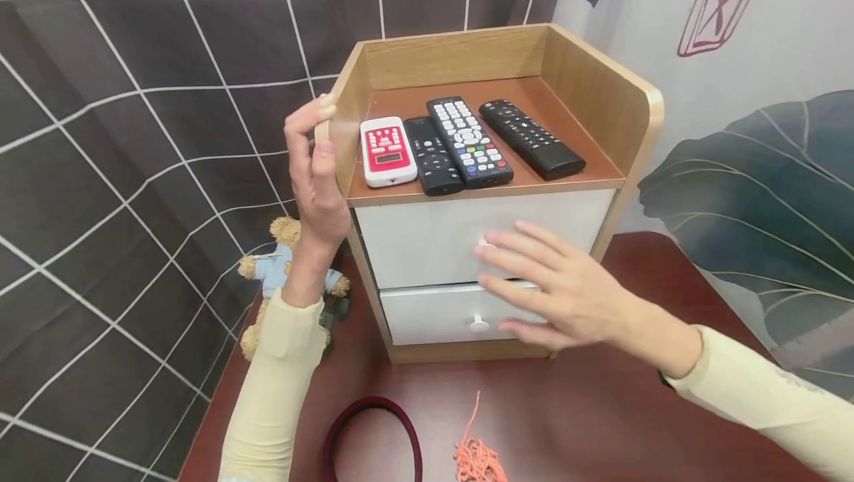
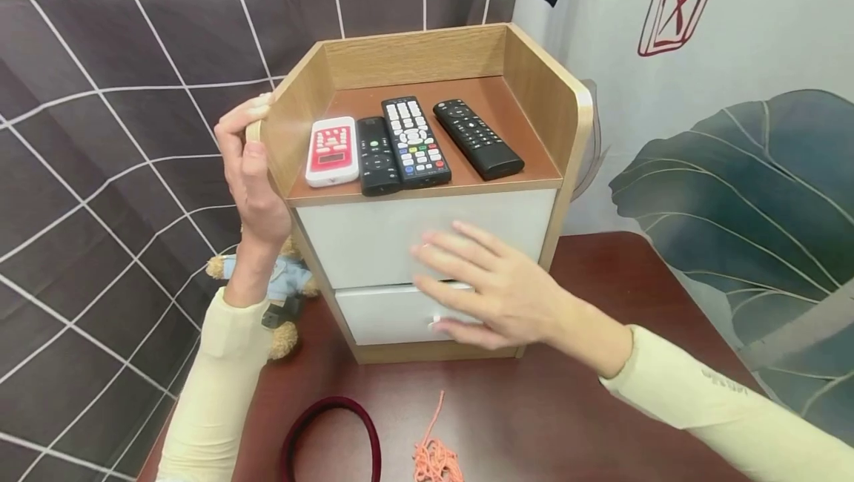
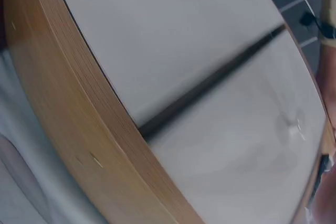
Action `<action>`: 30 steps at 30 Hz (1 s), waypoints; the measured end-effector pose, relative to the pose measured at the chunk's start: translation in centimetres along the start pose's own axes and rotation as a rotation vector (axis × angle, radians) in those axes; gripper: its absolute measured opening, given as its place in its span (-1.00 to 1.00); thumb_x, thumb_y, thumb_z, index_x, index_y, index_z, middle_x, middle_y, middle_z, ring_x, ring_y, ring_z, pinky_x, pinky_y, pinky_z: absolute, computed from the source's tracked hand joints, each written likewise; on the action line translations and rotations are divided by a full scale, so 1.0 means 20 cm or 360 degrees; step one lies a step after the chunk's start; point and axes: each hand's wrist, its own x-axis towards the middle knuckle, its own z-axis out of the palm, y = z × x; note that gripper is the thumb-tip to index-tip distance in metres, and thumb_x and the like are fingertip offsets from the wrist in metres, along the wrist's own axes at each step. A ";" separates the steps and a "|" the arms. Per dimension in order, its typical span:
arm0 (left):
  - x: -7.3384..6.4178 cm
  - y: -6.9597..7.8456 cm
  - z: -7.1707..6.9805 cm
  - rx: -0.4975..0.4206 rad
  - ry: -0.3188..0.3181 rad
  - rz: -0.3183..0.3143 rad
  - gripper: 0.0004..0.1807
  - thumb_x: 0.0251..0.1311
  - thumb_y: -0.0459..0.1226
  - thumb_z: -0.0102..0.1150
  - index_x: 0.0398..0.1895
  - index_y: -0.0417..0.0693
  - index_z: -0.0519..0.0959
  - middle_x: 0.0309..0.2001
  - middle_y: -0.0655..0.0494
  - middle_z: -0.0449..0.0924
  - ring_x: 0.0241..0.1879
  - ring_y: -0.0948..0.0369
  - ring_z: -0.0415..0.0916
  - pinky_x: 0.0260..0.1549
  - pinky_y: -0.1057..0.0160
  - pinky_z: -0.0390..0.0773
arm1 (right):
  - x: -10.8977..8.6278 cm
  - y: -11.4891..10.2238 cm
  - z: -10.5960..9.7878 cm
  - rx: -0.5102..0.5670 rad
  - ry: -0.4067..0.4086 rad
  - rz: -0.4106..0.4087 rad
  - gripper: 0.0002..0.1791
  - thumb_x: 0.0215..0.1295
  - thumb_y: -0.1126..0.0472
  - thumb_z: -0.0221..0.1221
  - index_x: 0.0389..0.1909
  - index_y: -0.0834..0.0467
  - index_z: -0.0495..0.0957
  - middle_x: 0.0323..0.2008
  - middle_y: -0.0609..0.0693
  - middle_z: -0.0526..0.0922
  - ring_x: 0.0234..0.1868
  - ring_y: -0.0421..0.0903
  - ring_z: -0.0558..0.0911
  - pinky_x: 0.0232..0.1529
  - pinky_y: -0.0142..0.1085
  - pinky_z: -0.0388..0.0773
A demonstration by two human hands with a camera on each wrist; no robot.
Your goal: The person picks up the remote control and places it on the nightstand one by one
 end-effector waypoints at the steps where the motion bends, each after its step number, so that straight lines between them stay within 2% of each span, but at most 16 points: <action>1: 0.00 0.00 0.00 0.0004 -0.0003 0.0002 -0.46 0.18 -0.14 -0.24 0.05 -0.44 0.35 0.19 -0.19 0.41 0.25 0.03 0.38 0.17 0.11 0.44 | -0.03 -0.01 0.01 0.0029 -0.0038 -0.0028 -0.45 0.41 -0.10 0.04 0.17 0.23 0.54 0.18 0.29 0.59 0.28 0.22 0.48 0.48 0.05 0.17; 6: -0.02 0.00 -0.04 0.0069 0.0014 0.0007 -0.44 0.23 -0.12 -0.24 0.09 -0.43 0.36 0.21 -0.26 0.41 0.26 0.07 0.37 0.23 0.11 0.39 | -0.15 -0.08 0.08 0.0161 -0.0153 -0.0052 -0.36 0.43 -0.18 0.00 0.29 0.21 0.47 0.23 0.27 0.56 0.35 0.21 0.43 0.49 0.05 0.14; 12: -0.02 0.03 -0.08 0.0109 0.0015 -0.0029 -0.44 0.25 -0.17 -0.20 0.17 -0.43 0.37 0.29 -0.23 0.41 0.29 0.09 0.38 0.28 0.08 0.38 | -0.29 -0.15 0.12 0.0210 -0.0275 0.0010 -0.30 0.44 -0.24 -0.08 0.32 0.20 0.46 0.27 0.26 0.53 0.37 0.20 0.41 0.53 0.03 0.05; 15: -0.02 0.05 -0.10 0.0137 -0.0029 -0.0115 -0.40 0.25 -0.18 -0.18 0.29 -0.38 0.31 0.38 -0.14 0.35 0.35 0.10 0.36 0.32 0.09 0.37 | -0.37 -0.18 0.13 0.0210 -0.0347 0.0081 -0.27 0.44 -0.28 -0.11 0.34 0.19 0.44 0.30 0.26 0.49 0.40 0.20 0.37 0.54 0.01 0.01; 18: -0.06 0.08 -0.16 0.0166 -0.0147 -0.0238 -0.31 0.29 -0.09 -0.18 0.43 -0.27 0.20 0.46 0.00 0.26 0.40 0.11 0.30 0.37 0.12 0.31 | -0.47 -0.21 0.12 0.0203 -0.0392 0.0174 -0.25 0.43 -0.30 -0.11 0.35 0.19 0.44 0.32 0.28 0.48 0.42 0.20 0.34 0.55 -0.02 -0.02; 21: -0.15 0.10 -0.24 0.0178 -0.0302 -0.0310 -0.24 0.38 0.07 -0.22 0.51 -0.20 0.12 0.47 0.02 0.23 0.42 0.10 0.24 0.41 0.08 0.22 | -0.59 -0.23 0.08 0.0174 -0.0401 0.0272 -0.25 0.42 -0.31 -0.11 0.33 0.19 0.46 0.30 0.29 0.49 0.43 0.17 0.32 0.55 -0.04 -0.05; 24: -0.29 0.10 -0.35 0.0249 -0.0445 -0.0377 -0.27 0.44 0.08 -0.27 0.54 -0.14 0.10 0.50 -0.03 0.18 0.46 0.09 0.16 0.44 0.08 0.14 | -0.70 -0.23 0.04 0.0139 -0.0385 0.0335 -0.25 0.42 -0.30 -0.09 0.30 0.22 0.48 0.27 0.29 0.52 0.44 0.14 0.33 0.56 -0.05 -0.05; 27: -0.45 0.09 -0.48 0.0407 -0.0578 -0.0475 -0.35 0.46 -0.06 -0.24 0.54 -0.10 0.12 0.53 -0.08 0.12 0.52 0.07 0.05 0.46 0.13 0.05 | -0.80 -0.23 -0.01 0.0099 -0.0335 0.0364 -0.26 0.42 -0.28 -0.06 0.27 0.26 0.50 0.22 0.31 0.55 0.43 0.14 0.35 0.55 -0.05 -0.02; 30: -0.60 0.07 -0.60 0.0630 -0.0724 -0.0558 -0.36 0.42 -0.13 -0.13 0.53 -0.10 0.18 0.55 -0.11 0.09 0.53 -0.04 0.02 0.45 -0.05 0.02 | -0.89 -0.21 -0.04 0.0050 -0.0266 0.0412 -0.27 0.42 -0.26 -0.04 0.23 0.29 0.52 0.19 0.32 0.56 0.40 0.16 0.39 0.55 -0.05 0.01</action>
